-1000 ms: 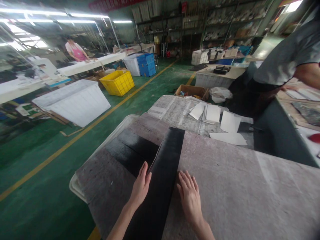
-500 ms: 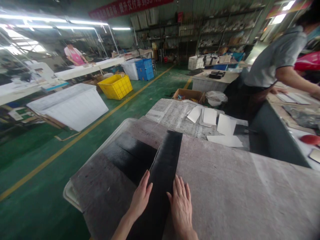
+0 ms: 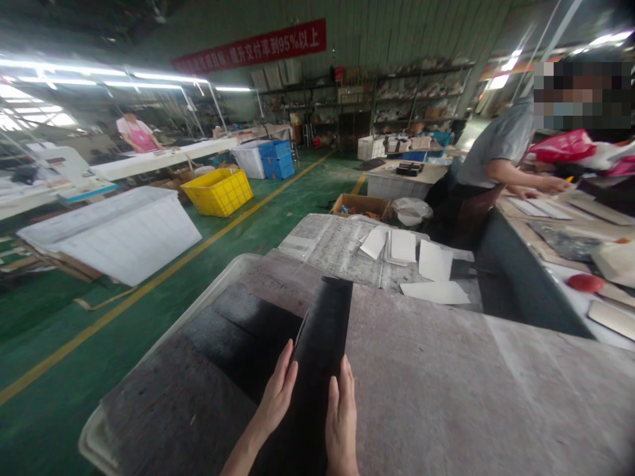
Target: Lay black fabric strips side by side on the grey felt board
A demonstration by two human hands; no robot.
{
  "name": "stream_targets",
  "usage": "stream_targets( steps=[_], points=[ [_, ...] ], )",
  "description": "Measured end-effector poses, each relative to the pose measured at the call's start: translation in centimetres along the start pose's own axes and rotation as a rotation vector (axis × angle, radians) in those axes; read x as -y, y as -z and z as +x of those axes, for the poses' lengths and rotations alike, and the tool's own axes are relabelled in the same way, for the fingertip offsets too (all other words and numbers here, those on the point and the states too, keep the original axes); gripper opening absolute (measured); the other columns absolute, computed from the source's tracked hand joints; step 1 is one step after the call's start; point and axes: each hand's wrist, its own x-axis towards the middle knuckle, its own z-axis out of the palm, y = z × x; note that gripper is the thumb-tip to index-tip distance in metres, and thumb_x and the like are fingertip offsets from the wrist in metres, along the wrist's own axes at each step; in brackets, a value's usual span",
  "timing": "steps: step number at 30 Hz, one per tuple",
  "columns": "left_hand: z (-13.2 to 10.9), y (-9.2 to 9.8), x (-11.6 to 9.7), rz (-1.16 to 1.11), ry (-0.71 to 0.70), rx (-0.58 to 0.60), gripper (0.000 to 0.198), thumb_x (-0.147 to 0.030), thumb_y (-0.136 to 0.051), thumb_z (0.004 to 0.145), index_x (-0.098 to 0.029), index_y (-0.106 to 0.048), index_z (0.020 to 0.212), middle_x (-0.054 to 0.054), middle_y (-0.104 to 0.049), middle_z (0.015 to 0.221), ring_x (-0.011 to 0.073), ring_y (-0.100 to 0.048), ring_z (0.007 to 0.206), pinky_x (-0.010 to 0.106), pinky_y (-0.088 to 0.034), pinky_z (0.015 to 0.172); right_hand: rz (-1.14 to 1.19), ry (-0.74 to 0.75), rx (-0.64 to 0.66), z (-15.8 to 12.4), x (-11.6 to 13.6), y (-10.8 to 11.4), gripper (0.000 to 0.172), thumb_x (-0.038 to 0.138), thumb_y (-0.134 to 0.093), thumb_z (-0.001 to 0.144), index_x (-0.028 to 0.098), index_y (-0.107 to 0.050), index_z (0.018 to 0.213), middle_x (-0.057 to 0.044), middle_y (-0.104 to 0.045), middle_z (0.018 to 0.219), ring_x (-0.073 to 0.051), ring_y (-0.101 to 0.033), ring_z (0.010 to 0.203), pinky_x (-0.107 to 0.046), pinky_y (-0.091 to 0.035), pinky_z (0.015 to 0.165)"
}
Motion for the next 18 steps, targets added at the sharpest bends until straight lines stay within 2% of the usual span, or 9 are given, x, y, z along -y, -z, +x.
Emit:
stream_targets(
  steps=[4,9,13,18],
  points=[
    [0.1,-0.4,0.1,0.104,-0.07,-0.007,0.053,-0.043,-0.031,0.1,-0.028,-0.022,0.15,0.004,-0.027,0.158,0.0212,-0.026,0.144,0.048,-0.026,0.119,-0.016,0.005,-0.028,0.1,-0.6,0.0,0.051,0.04,-0.04,0.097,0.023,-0.037,0.145,-0.011,-0.04,0.15,-0.028,-0.038,0.138,-0.051,-0.035,0.112],
    [0.0,-1.0,0.4,0.292,-0.178,0.042,0.056,-0.035,-0.031,0.101,-0.032,-0.009,0.152,0.003,-0.018,0.161,0.0212,-0.018,0.146,0.05,-0.025,0.118,-0.141,0.022,0.01,0.0,-0.9,-0.6,0.054,0.042,-0.041,0.096,0.025,-0.034,0.147,-0.011,-0.032,0.155,-0.03,-0.035,0.139,-0.051,-0.04,0.108],
    [-0.1,-0.8,0.6,0.355,-0.213,0.038,0.06,-0.033,-0.032,0.101,-0.034,-0.001,0.152,0.003,-0.014,0.162,0.0216,-0.016,0.146,0.05,-0.026,0.118,-0.124,0.047,-0.007,0.0,-1.4,-0.6,0.053,0.04,-0.041,0.097,0.025,-0.033,0.147,-0.011,-0.038,0.151,-0.029,-0.038,0.137,-0.052,-0.039,0.108],
    [0.2,-1.4,0.7,0.343,-0.206,-0.001,0.06,-0.032,-0.032,0.101,-0.031,0.0,0.152,0.006,-0.015,0.161,0.0224,-0.019,0.146,0.05,-0.028,0.118,-0.118,0.042,-0.031,0.2,-1.3,-0.3,0.051,0.041,-0.04,0.097,0.023,-0.037,0.145,-0.011,-0.042,0.149,-0.029,-0.041,0.135,-0.051,-0.039,0.108]
  ],
)
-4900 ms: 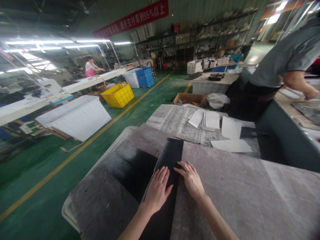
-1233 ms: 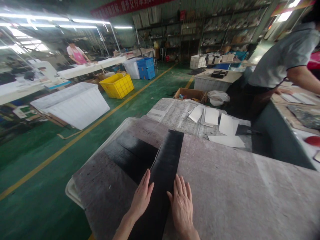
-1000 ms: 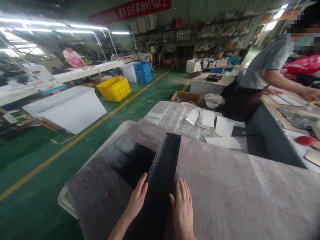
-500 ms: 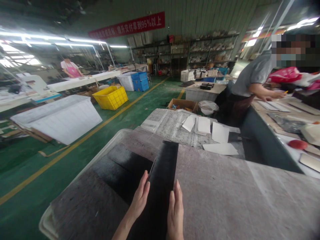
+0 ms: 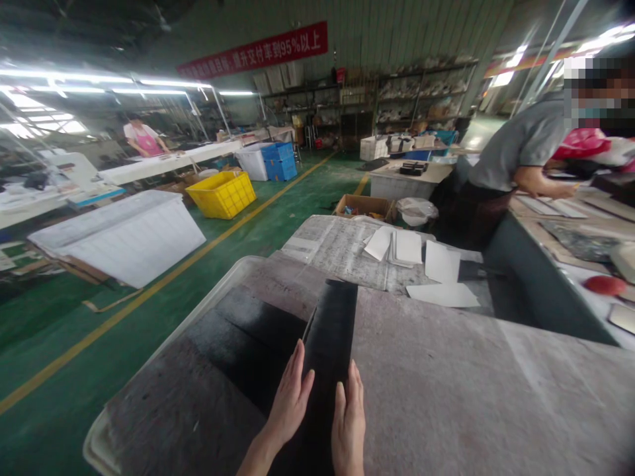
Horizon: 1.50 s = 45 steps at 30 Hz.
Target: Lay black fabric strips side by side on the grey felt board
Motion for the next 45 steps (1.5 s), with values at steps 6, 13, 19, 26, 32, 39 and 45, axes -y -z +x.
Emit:
stream_targets(
  steps=[6,13,19,26,32,39,45],
  points=[
    [0.3,0.1,0.0,-0.056,0.033,0.041,0.058,-0.035,-0.032,0.1,-0.032,-0.005,0.152,0.003,-0.016,0.161,0.0218,-0.018,0.146,0.049,-0.026,0.118,-0.029,-0.003,0.004,0.0,0.4,0.1,0.05,0.041,-0.04,0.097,0.023,-0.04,0.143,-0.012,-0.042,0.149,-0.029,-0.042,0.134,-0.05,-0.043,0.105],
    [0.1,0.0,0.1,-0.03,0.008,0.025,0.06,-0.034,-0.033,0.1,-0.032,-0.004,0.152,0.005,-0.014,0.161,0.0229,-0.017,0.146,0.051,-0.025,0.118,-0.043,0.017,-0.015,-0.1,0.4,0.1,0.05,0.04,-0.042,0.096,0.024,-0.04,0.143,-0.011,-0.043,0.148,-0.029,-0.043,0.134,-0.048,-0.045,0.103],
    [1.3,1.3,0.5,-0.068,0.053,-0.012,0.058,-0.035,-0.03,0.101,-0.031,-0.004,0.152,0.006,-0.012,0.162,0.0229,-0.015,0.146,0.051,-0.023,0.118,-0.036,0.004,-0.026,0.0,0.3,0.0,0.05,0.041,-0.041,0.096,0.023,-0.04,0.143,-0.011,-0.045,0.146,-0.029,-0.045,0.133,-0.048,-0.044,0.105],
    [3.0,0.3,0.7,-0.099,-0.01,0.094,0.059,-0.038,-0.032,0.1,-0.029,-0.008,0.153,0.006,-0.017,0.161,0.0215,-0.017,0.146,0.049,-0.024,0.119,-0.015,0.012,-0.001,0.1,0.4,0.3,0.049,0.042,-0.04,0.096,0.024,-0.042,0.141,-0.011,-0.045,0.146,-0.028,-0.043,0.134,-0.049,-0.041,0.107],
    [2.5,0.1,0.5,-0.01,-0.044,0.051,0.06,-0.034,-0.033,0.1,-0.029,-0.005,0.153,0.005,-0.016,0.161,0.0224,-0.018,0.146,0.049,-0.027,0.118,-0.019,0.005,-0.011,0.1,0.4,0.2,0.05,0.044,-0.04,0.096,0.023,-0.042,0.141,-0.011,-0.047,0.145,-0.028,-0.043,0.134,-0.049,-0.041,0.106],
    [2.7,0.2,1.1,-0.034,-0.008,-0.007,0.058,-0.033,-0.03,0.101,-0.027,-0.004,0.153,0.007,-0.017,0.161,0.0221,-0.02,0.145,0.048,-0.029,0.118,0.111,-0.107,-0.004,0.6,1.3,1.2,0.051,0.047,-0.043,0.094,0.02,-0.047,0.137,-0.012,-0.053,0.14,-0.029,-0.049,0.13,-0.048,-0.043,0.105],
    [-0.3,2.4,-1.5,0.207,-0.073,0.013,0.058,-0.028,-0.032,0.1,-0.03,-0.007,0.153,0.004,-0.017,0.161,0.0222,-0.019,0.146,0.048,-0.03,0.118,0.05,0.0,0.13,3.5,2.2,5.7,0.041,0.04,-0.038,0.097,0.022,-0.057,0.129,-0.008,-0.057,0.137,-0.027,-0.048,0.131,-0.049,-0.039,0.109]
  ],
)
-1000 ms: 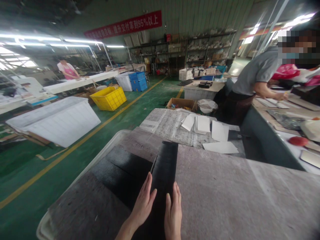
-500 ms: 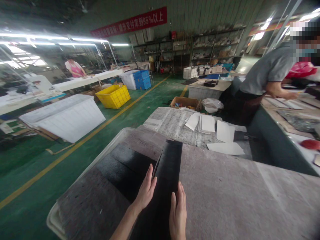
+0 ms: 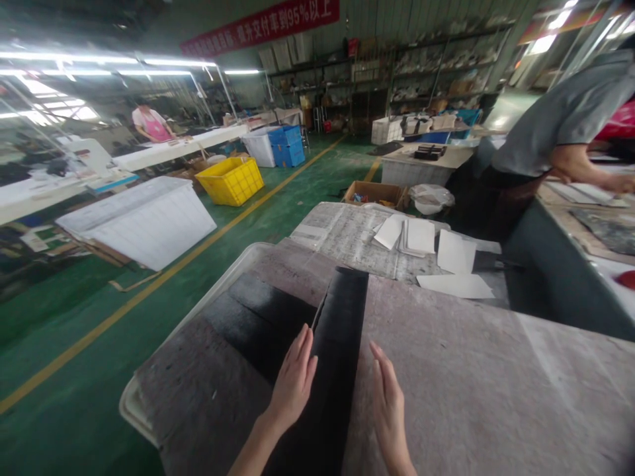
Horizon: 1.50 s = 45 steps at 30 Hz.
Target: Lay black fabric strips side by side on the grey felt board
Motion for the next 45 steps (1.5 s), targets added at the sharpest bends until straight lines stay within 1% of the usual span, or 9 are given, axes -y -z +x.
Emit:
stream_targets(
  steps=[2,4,7,10,16,20,25,31,45],
  points=[
    [-1.5,0.2,-1.5,0.118,-0.086,0.1,0.059,-0.028,-0.036,0.099,-0.031,-0.011,0.152,0.002,-0.019,0.161,0.0227,-0.022,0.146,0.047,-0.032,0.117,-0.178,0.165,0.146,1.0,-0.2,1.0,0.037,0.035,-0.038,0.098,0.026,-0.059,0.128,-0.004,-0.058,0.136,-0.026,-0.044,0.134,-0.05,-0.036,0.111],
    [-2.6,0.0,-2.5,0.206,-0.145,0.154,0.06,-0.028,-0.039,0.098,-0.03,-0.014,0.152,0.002,-0.021,0.16,0.024,-0.025,0.145,0.049,-0.033,0.117,-0.374,0.333,0.293,1.8,-0.6,1.3,0.035,0.031,-0.041,0.098,0.03,-0.058,0.129,-0.001,-0.059,0.136,-0.025,-0.041,0.136,-0.051,-0.032,0.113],
    [-3.3,-0.6,-3.1,0.312,-0.192,0.159,0.062,-0.028,-0.044,0.096,-0.025,-0.016,0.152,0.005,-0.024,0.159,0.026,-0.027,0.144,0.051,-0.033,0.116,-0.575,0.504,0.425,2.7,-1.4,1.4,0.039,0.026,-0.044,0.098,0.032,-0.051,0.136,0.002,-0.056,0.139,-0.024,-0.041,0.137,-0.051,-0.03,0.115],
    [-3.3,-0.7,-3.3,0.402,-0.218,0.128,0.064,-0.027,-0.047,0.095,-0.02,-0.018,0.152,0.008,-0.027,0.157,0.026,-0.028,0.143,0.051,-0.035,0.115,-0.671,0.567,0.481,3.1,-2.0,1.5,0.043,0.023,-0.044,0.098,0.032,-0.044,0.141,0.003,-0.051,0.144,-0.022,-0.039,0.138,-0.049,-0.03,0.115],
    [-2.5,-0.1,-4.3,0.481,-0.229,0.113,0.064,-0.027,-0.051,0.094,-0.016,-0.023,0.15,0.011,-0.03,0.156,0.0268,-0.027,0.144,0.051,-0.036,0.115,-0.722,0.582,0.478,3.2,-2.1,1.7,0.043,0.023,-0.042,0.098,0.032,-0.043,0.141,0.004,-0.05,0.144,-0.021,-0.038,0.138,-0.048,-0.032,0.114],
    [-1.9,-1.1,-4.8,0.447,-0.23,0.096,0.066,-0.028,-0.05,0.094,-0.014,-0.021,0.15,0.011,-0.026,0.158,0.0264,-0.023,0.145,0.047,-0.036,0.115,-0.706,0.601,0.457,3.1,-2.2,1.6,0.045,0.023,-0.042,0.098,0.033,-0.04,0.143,0.003,-0.05,0.144,-0.021,-0.039,0.137,-0.048,-0.032,0.114],
    [-2.1,-2.1,-4.7,0.449,-0.234,0.119,0.067,-0.034,-0.048,0.095,-0.011,-0.019,0.151,0.013,-0.024,0.158,0.0267,-0.021,0.146,0.047,-0.034,0.116,-0.695,0.606,0.449,3.1,-2.4,1.5,0.045,0.024,-0.042,0.099,0.031,-0.041,0.143,0.002,-0.051,0.144,-0.021,-0.04,0.137,-0.047,-0.033,0.113],
    [-2.5,-1.7,-4.9,0.421,-0.235,0.088,0.066,-0.035,-0.048,0.095,-0.013,-0.019,0.151,0.012,-0.024,0.158,0.0267,-0.022,0.145,0.048,-0.035,0.115,-0.715,0.593,0.467,3.1,-2.4,1.5,0.044,0.024,-0.039,0.1,0.03,-0.04,0.143,0.004,-0.048,0.146,-0.02,-0.037,0.139,-0.047,-0.031,0.114],
    [-2.9,-1.4,-4.8,0.395,-0.216,0.129,0.067,-0.037,-0.045,0.096,-0.013,-0.015,0.152,0.011,-0.021,0.159,0.0263,-0.019,0.146,0.049,-0.03,0.118,-0.701,0.639,0.424,3.1,-2.9,1.4,0.045,0.026,-0.04,0.099,0.031,-0.04,0.143,0.001,-0.051,0.144,-0.021,-0.04,0.137,-0.047,-0.033,0.113]
  ],
)
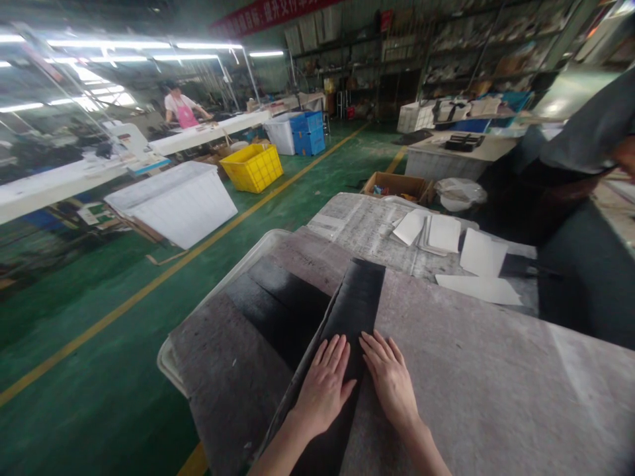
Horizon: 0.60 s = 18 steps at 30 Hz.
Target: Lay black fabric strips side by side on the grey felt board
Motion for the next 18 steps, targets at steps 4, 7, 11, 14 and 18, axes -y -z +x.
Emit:
stream_targets(
  steps=[4,7,11,14,18],
  points=[
    [0.0,-0.2,0.1,-0.018,0.0,-0.014,0.067,-0.037,-0.044,0.096,-0.013,-0.016,0.151,0.011,-0.023,0.159,0.0266,-0.02,0.146,0.049,-0.031,0.117,0.001,-0.009,0.015,0.1,0.2,0.3,0.044,0.026,-0.04,0.099,0.031,-0.041,0.143,0.001,-0.051,0.144,-0.021,-0.04,0.137,-0.047,-0.033,0.113],
    [-0.2,-0.4,0.1,-0.043,0.011,-0.029,0.065,-0.036,-0.045,0.096,-0.014,-0.019,0.151,0.011,-0.027,0.158,0.0263,-0.022,0.145,0.048,-0.033,0.117,0.01,-0.021,0.039,0.2,0.4,0.8,0.043,0.027,-0.041,0.099,0.031,-0.042,0.142,0.001,-0.05,0.144,-0.022,-0.038,0.138,-0.048,-0.031,0.114],
    [-0.4,-0.5,0.1,-0.073,0.036,-0.034,0.059,-0.035,-0.047,0.095,-0.016,-0.029,0.148,0.011,-0.037,0.153,0.0274,-0.028,0.143,0.05,-0.037,0.114,0.049,-0.019,0.06,0.2,0.5,1.4,0.038,0.02,-0.041,0.097,0.032,-0.054,0.131,0.001,-0.051,0.144,-0.021,-0.036,0.139,-0.049,-0.03,0.114],
    [-0.5,-0.4,0.1,-0.08,0.033,-0.024,0.056,-0.035,-0.048,0.094,-0.015,-0.035,0.145,0.011,-0.042,0.15,0.0277,-0.033,0.141,0.049,-0.038,0.114,0.077,-0.024,0.058,0.1,0.5,1.4,0.041,0.01,-0.039,0.094,0.03,-0.061,0.122,0.001,-0.05,0.144,-0.021,-0.036,0.14,-0.049,-0.03,0.114],
    [-0.6,-0.4,0.2,-0.065,0.015,-0.022,0.054,-0.031,-0.048,0.094,-0.014,-0.036,0.144,0.011,-0.042,0.15,0.0265,-0.033,0.141,0.047,-0.038,0.115,0.106,-0.028,0.051,0.0,0.5,1.4,0.051,0.001,-0.039,0.085,0.029,-0.062,0.12,-0.001,-0.05,0.144,-0.022,-0.035,0.14,-0.051,-0.029,0.114]
  ],
)
